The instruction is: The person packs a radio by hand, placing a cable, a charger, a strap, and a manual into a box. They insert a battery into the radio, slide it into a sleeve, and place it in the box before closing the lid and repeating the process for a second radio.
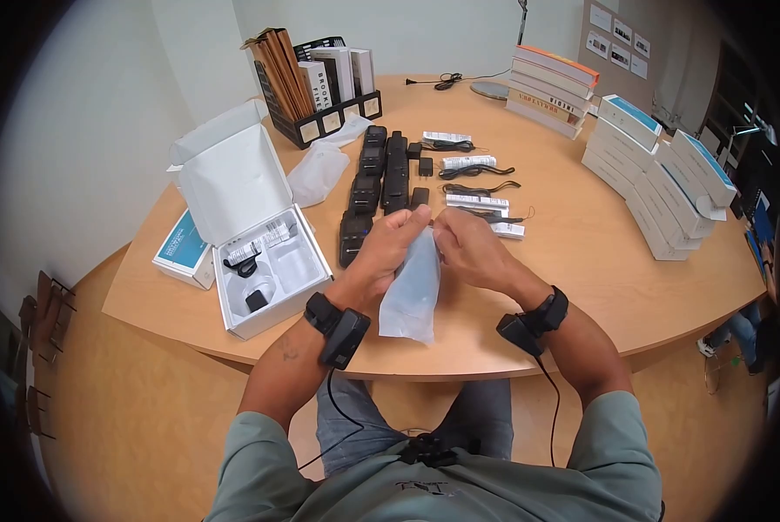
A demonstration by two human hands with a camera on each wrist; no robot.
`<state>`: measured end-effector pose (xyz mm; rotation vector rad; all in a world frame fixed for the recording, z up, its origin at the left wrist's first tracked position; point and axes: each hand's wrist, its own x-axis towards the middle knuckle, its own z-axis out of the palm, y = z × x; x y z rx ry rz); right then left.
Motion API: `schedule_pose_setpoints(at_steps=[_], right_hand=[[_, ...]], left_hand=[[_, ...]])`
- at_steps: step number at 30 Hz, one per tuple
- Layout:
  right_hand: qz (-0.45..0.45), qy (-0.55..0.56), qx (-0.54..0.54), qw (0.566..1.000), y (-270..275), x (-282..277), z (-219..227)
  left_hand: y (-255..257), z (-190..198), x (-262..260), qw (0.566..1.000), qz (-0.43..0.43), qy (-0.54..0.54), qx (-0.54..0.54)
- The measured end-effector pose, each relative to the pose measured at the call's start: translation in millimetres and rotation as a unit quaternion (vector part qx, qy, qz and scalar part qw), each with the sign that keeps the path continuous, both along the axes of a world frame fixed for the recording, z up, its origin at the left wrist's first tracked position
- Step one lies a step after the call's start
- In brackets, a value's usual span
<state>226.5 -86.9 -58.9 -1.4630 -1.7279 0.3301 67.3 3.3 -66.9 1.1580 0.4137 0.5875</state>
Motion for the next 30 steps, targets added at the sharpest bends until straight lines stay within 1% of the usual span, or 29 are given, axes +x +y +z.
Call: schedule_pose_setpoints(at_steps=[1,2,4,6,8,9,10,11,12,14,15,16,17,18,19,20,21,22,24,25,27,28,29,30], right_hand=[[-0.013,-0.028,0.034,0.999,0.2,-0.7,-0.7],[-0.014,-0.028,0.034,0.999,0.5,-0.4,0.5],[-0.035,-0.021,0.028,0.999,0.3,0.5,4.6],[-0.033,-0.018,0.035,0.999,1.5,2.4,2.9],[-0.032,-0.013,0.042,0.999,-0.4,0.4,5.7],[-0.033,0.03,0.014,0.999,-3.3,-0.7,9.1],[-0.033,0.072,-0.014,0.997,-5.1,-2.1,12.6],[-0.032,0.071,-0.014,0.997,-5.2,-2.5,13.9],[-0.034,0.091,0.005,0.995,-5.5,-2.7,14.6],[-0.038,0.112,0.024,0.993,-4.9,-0.8,13.0],[-0.03,0.124,0.06,0.99,-2.9,2.2,9.6],[-0.022,0.136,0.096,0.986,-2.1,3.8,8.9],[-0.021,0.136,0.097,0.986,-2.6,5.1,9.4],[-0.041,0.13,0.114,0.984,-3.7,5.5,10.5],[-0.061,0.124,0.132,0.982,-4.6,5.5,11.8],[-0.061,0.124,0.132,0.982,-5.5,5.4,13.1],[-0.088,0.083,0.144,0.982,-6.5,5.2,14.2],[-0.114,0.042,0.156,0.98,-7.2,4.9,14.7],[-0.124,0.06,0.156,0.978,-4.6,4.8,9.3],[-0.133,0.077,0.158,0.975,-2.3,5.2,7.4],[-0.131,0.074,0.172,0.973,0.4,4.9,6.0],[-0.129,0.072,0.184,0.972,1.1,4.9,5.5],[-0.129,0.072,0.184,0.972,1.3,6.3,5.4],[-0.105,0.099,0.14,0.98,1.3,8.8,5.6]], left_hand=[[1.9,0.4,0.0,0.999,-0.012,-0.015,-0.046],[3.1,0.7,-0.2,0.995,-0.024,-0.03,-0.093],[3.1,1.3,-0.1,0.996,-0.015,-0.035,-0.082],[5.2,0.4,-0.6,0.997,-0.004,-0.04,-0.07],[12.9,-8.6,-1.2,0.999,-0.014,-0.042,0.001],[17.2,-13.8,-0.8,0.999,-0.014,-0.043,0.001],[19.1,-14.8,-0.6,0.998,-0.014,-0.056,0.035],[20.7,-16.1,-0.7,0.995,-0.013,-0.068,0.069],[21.6,-17.9,-1.6,0.995,-0.013,-0.068,0.069],[10.0,-0.4,-6.1,0.994,0.031,-0.085,0.064],[4.5,7.0,-9.5,0.994,0.03,-0.085,0.064],[-1.1,13.7,-14.3,0.996,0.003,-0.058,0.066],[-4.3,16.2,-17.1,0.997,-0.023,-0.032,0.068],[-5.2,13.2,-17.0,0.997,-0.022,-0.032,0.069],[-7.2,11.6,-15.7,0.99,-0.047,-0.024,0.132],[-9.3,11.4,-13.9,0.978,-0.073,-0.016,0.194],[-10.8,12.6,-12.8,0.966,-0.105,-0.022,0.237],[-10.0,11.9,-10.9,0.966,-0.106,-0.022,0.236],[-7.7,6.8,-7.6,0.959,-0.114,0.036,0.255],[-7.7,4.4,-5.2,0.959,-0.114,0.035,0.257],[-8.9,-1.7,0.9,0.98,-0.054,0.022,0.191],[-7.3,-4.6,4.0,0.98,-0.054,0.022,0.192],[-5.7,-7.4,6.6,0.983,-0.03,-0.004,0.181],[-4.5,-10.7,8.4,0.985,-0.006,-0.029,0.17]])
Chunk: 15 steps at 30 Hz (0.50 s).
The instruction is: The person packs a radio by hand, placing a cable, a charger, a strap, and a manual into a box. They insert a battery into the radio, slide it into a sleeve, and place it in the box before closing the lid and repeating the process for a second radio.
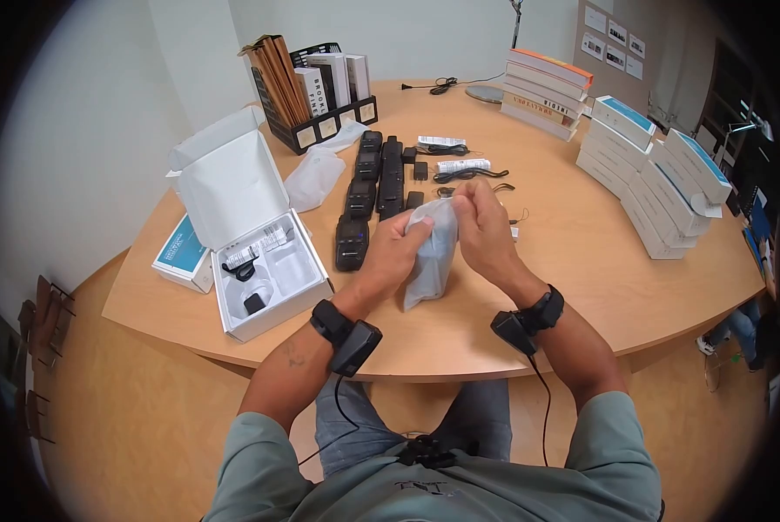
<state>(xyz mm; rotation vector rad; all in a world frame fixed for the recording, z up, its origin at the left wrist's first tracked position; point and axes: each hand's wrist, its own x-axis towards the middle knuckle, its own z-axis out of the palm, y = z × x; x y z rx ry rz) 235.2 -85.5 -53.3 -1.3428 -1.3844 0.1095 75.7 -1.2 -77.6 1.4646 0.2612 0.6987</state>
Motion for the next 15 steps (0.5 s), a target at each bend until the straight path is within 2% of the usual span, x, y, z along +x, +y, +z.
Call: schedule_pose_setpoints(at_steps=[2,4,6,8,10,15], right_hand=[[0.035,0.025,-0.039,0.998,1.4,3.5,-3.0],[0.157,0.162,-0.061,0.972,2.8,2.4,-8.1],[0.188,0.134,-0.097,0.968,-3.7,1.5,-5.5],[0.218,0.105,-0.133,0.961,-7.6,-3.9,-5.7],[0.291,0.004,-0.119,0.949,-7.0,-14.6,-8.6],[0.24,0.032,-0.172,0.955,-11.4,-25.2,-4.2]], left_hand=[[-1.4,-2.4,2.3,0.999,0.022,-0.027,-0.038],[-2.0,0.0,3.4,0.995,0.044,-0.053,-0.074],[-3.3,5.4,3.7,0.969,0.094,-0.147,-0.173],[-3.1,13.9,0.9,0.963,0.116,-0.153,-0.191],[-0.7,18.6,-0.1,0.942,0.116,-0.196,-0.247],[6.8,23.5,-9.1,0.94,0.086,-0.22,-0.247]])
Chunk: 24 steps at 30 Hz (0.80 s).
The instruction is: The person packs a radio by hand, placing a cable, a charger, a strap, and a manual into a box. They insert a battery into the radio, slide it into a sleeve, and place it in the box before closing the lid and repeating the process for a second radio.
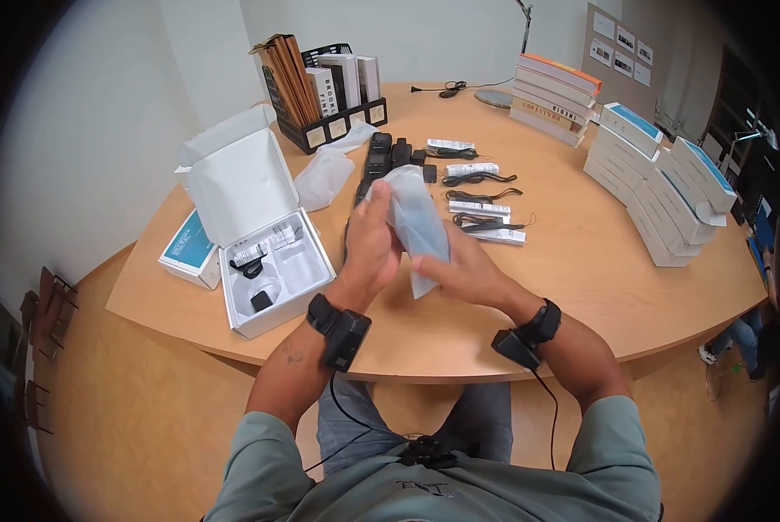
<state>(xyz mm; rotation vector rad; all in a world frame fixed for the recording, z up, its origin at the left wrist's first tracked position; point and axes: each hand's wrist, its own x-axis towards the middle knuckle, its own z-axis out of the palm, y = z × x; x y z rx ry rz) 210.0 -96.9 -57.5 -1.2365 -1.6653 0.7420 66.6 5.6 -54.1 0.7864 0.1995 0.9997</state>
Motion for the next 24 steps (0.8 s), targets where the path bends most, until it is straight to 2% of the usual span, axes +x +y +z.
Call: schedule_pose_setpoints(at_steps=[2,3,5,6,8,9,11,15,17,20,22,24], right_hand=[[0.007,0.076,-0.142,0.987,-8.8,-0.9,20.3],[0.007,0.076,-0.141,0.987,-7.9,-0.5,18.8],[0.033,0.103,-0.105,0.989,-6.1,-0.8,12.7],[0.037,0.103,-0.106,0.988,-7.9,-1.7,11.0],[0.06,0.2,-0.113,0.971,-9.8,-2.6,8.2],[0.075,0.197,-0.119,0.97,-8.6,-2.2,8.6],[0.149,0.361,-0.134,0.911,-6.5,-1.5,10.7],[0.175,0.321,-0.158,0.917,1.8,-11.1,24.7],[0.167,0.28,-0.096,0.941,8.5,-20.0,27.5],[0.206,0.234,-0.062,0.948,19.1,-45.6,52.3],[0.192,0.192,-0.064,0.96,25.5,-63.2,70.3],[0.139,0.085,-0.048,0.985,40.3,-80.1,79.5]], left_hand=[[1.8,8.3,-9.2,0.996,-0.078,-0.018,0.05],[-1.1,10.9,-8.0,0.996,-0.078,-0.019,0.05],[-8.1,13.4,-2.8,0.975,0.023,0.094,0.199],[-6.3,10.5,-2.0,0.975,0.026,0.095,0.198],[0.6,7.6,-4.3,0.988,-0.014,0.063,0.138],[3.9,5.9,-5.7,0.989,0.002,0.065,0.135],[1.4,12.1,-9.2,0.996,-0.004,0.018,0.086],[-3.8,25.4,-29.4,0.991,0.009,0.012,0.131],[-1.4,32.2,-43.4,0.987,0.035,0.068,0.14],[32.9,37.4,-74.9,0.976,0.075,0.071,0.194],[51.8,45.2,-100.0,0.966,0.105,0.063,0.227],[62.6,55.6,-127.2,0.896,0.233,0.216,0.31]])
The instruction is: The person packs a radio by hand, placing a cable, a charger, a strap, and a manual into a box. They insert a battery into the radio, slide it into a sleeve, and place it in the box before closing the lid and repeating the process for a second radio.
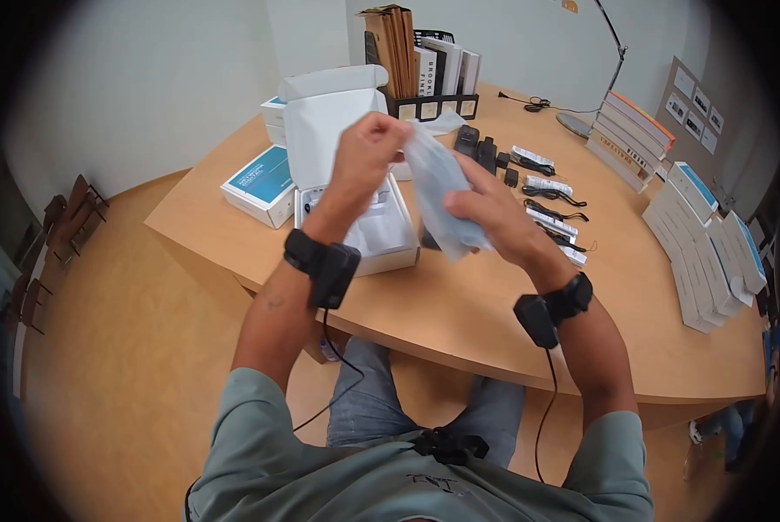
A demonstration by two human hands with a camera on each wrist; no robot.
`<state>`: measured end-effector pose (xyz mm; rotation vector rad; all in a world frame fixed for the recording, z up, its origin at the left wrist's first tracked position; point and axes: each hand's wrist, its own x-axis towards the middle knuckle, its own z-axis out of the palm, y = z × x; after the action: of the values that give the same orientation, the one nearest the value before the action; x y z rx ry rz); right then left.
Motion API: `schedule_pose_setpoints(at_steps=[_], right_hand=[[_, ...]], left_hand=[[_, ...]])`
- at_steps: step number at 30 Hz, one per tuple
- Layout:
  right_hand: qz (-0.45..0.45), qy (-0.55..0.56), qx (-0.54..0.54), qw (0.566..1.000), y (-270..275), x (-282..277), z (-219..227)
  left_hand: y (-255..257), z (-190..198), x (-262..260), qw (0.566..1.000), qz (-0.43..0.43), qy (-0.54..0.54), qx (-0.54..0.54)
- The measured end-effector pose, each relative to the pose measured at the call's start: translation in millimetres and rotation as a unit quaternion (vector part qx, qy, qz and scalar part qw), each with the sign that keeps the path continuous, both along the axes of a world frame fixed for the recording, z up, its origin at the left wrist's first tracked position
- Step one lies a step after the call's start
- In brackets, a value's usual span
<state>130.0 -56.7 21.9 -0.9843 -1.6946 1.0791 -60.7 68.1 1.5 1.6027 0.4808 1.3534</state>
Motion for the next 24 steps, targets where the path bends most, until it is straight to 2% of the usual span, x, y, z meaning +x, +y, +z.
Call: schedule_pose_setpoints(at_steps=[1,3,4,5,6,7,8,9,10,11,14,18,20,24], right_hand=[[0.003,-0.002,0.001,1.0,10.3,-9.1,-0.6],[-0.1,-0.137,0.049,0.984,31.8,-27.9,-6.5],[-0.138,-0.195,0.102,0.966,40.3,-38.7,-10.6],[-0.136,-0.196,0.103,0.966,43.9,-49.8,-8.8],[-0.155,-0.284,0.089,0.942,47.0,-60.9,-7.1],[-0.174,-0.368,0.074,0.91,49.8,-71.1,-6.1],[-0.184,-0.407,0.093,0.89,53.8,-79.4,-11.4],[-0.182,-0.408,0.093,0.89,56.2,-85.9,-15.5],[-0.189,-0.432,0.104,0.875,58.5,-91.7,-19.4],[-0.195,-0.457,0.116,0.86,60.0,-95.8,-21.9],[-0.182,-0.481,0.114,0.85,58.6,-102.6,-28.2],[-0.163,-0.494,0.107,0.848,56.7,-102.5,-33.1],[-0.167,-0.5,0.136,0.839,58.8,-103.5,-38.6],[-0.151,-0.521,0.13,0.83,61.4,-103.0,-42.0]], left_hand=[[4.2,1.8,-14.7,1.0,0.003,-0.002,0.001],[11.4,5.0,-41.7,0.991,0.133,-0.002,-0.022],[13.5,4.6,-54.1,0.991,0.135,-0.004,-0.021],[14.4,2.4,-65.7,0.984,0.174,0.022,-0.013],[15.0,-0.8,-74.6,0.976,0.213,0.048,-0.005],[16.8,-6.1,-80.8,0.975,0.215,0.047,-0.004],[18.1,-12.5,-86.0,0.978,0.174,0.11,0.042],[18.7,-19.6,-90.8,0.973,0.131,0.171,0.085],[13.0,-22.3,-89.0,0.966,0.122,0.212,0.084],[8.6,-23.5,-87.0,0.966,0.124,0.21,0.083],[5.3,-27.7,-82.3,0.955,0.024,0.283,0.09],[11.3,-37.5,-78.3,0.938,0.023,0.332,0.095],[14.3,-39.6,-77.9,0.919,0.04,0.383,0.085],[18.0,-42.2,-77.5,0.926,0.055,0.37,0.048]])
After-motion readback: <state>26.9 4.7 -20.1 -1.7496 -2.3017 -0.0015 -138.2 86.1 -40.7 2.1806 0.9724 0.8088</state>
